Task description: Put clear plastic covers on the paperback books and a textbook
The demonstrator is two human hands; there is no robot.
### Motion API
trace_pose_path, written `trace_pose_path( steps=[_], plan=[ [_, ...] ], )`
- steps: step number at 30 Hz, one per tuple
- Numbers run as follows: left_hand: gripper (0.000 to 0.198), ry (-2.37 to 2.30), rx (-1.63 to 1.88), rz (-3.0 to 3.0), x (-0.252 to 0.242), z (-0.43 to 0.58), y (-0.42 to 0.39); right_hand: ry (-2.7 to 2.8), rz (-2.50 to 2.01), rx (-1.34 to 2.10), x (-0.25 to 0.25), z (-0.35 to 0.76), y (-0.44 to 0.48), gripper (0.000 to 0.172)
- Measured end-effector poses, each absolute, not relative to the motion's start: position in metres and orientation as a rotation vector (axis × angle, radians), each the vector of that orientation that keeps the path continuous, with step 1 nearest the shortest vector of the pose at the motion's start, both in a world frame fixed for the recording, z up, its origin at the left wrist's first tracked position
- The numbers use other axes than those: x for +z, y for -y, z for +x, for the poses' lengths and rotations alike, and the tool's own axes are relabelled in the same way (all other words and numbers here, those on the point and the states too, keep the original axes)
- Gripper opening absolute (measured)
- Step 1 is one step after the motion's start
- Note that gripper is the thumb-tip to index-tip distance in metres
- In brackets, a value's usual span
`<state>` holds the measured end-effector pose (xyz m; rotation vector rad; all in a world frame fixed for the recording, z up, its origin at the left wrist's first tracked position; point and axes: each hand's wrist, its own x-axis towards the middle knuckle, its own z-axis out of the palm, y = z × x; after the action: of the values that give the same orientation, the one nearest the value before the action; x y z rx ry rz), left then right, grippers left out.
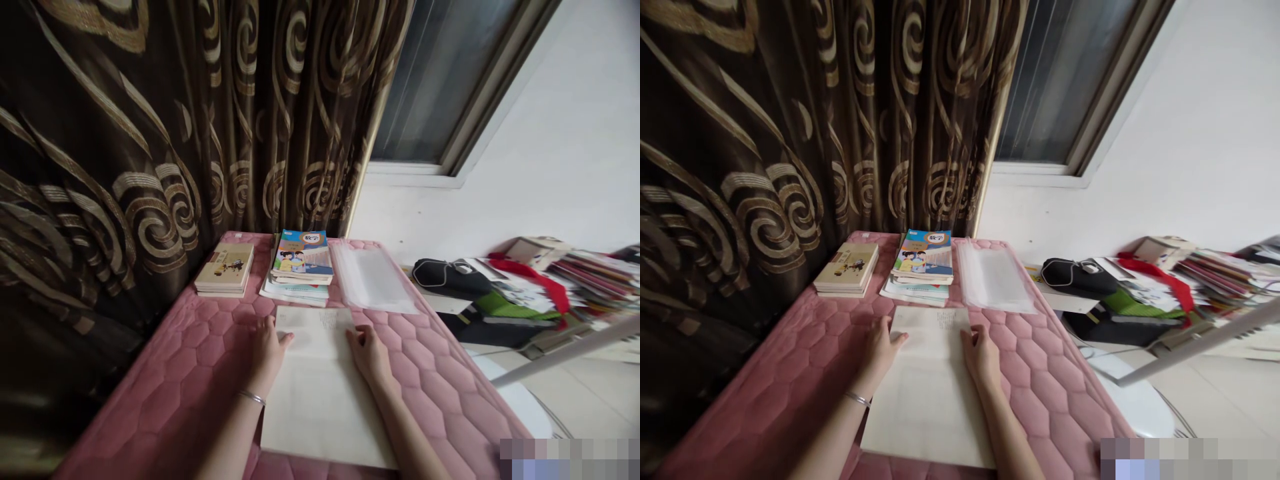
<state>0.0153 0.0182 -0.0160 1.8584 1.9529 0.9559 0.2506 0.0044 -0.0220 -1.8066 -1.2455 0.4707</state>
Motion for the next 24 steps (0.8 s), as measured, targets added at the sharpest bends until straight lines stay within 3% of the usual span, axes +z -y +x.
trace_pose_path(
  steps=[3,6,10,13,18,24],
  plan=[
    [0.029,-2.040,0.773,1.958,-0.009,0.017,-0.016,1.283,-1.809,0.476,-0.022,0.251,-0.005,0.039],
    [0.025,-2.103,0.685,2.119,-0.001,0.023,-0.011,1.364,-1.841,0.478,-0.022,0.252,-0.006,0.032],
    [0.050,-1.691,0.579,2.512,0.002,0.039,-0.001,1.408,-1.902,0.521,-0.021,0.253,-0.007,0.033],
    [0.047,-1.449,0.380,2.610,0.002,0.054,0.003,1.444,-1.986,0.554,-0.018,0.252,-0.006,0.033],
    [0.058,-1.487,0.076,2.511,0.006,0.067,-0.002,1.518,-2.052,0.523,-0.012,0.249,-0.004,0.036],
    [0.058,-1.499,-0.032,2.441,0.009,0.064,-0.013,1.571,-2.099,0.483,-0.011,0.246,-0.004,0.036]
  ],
)
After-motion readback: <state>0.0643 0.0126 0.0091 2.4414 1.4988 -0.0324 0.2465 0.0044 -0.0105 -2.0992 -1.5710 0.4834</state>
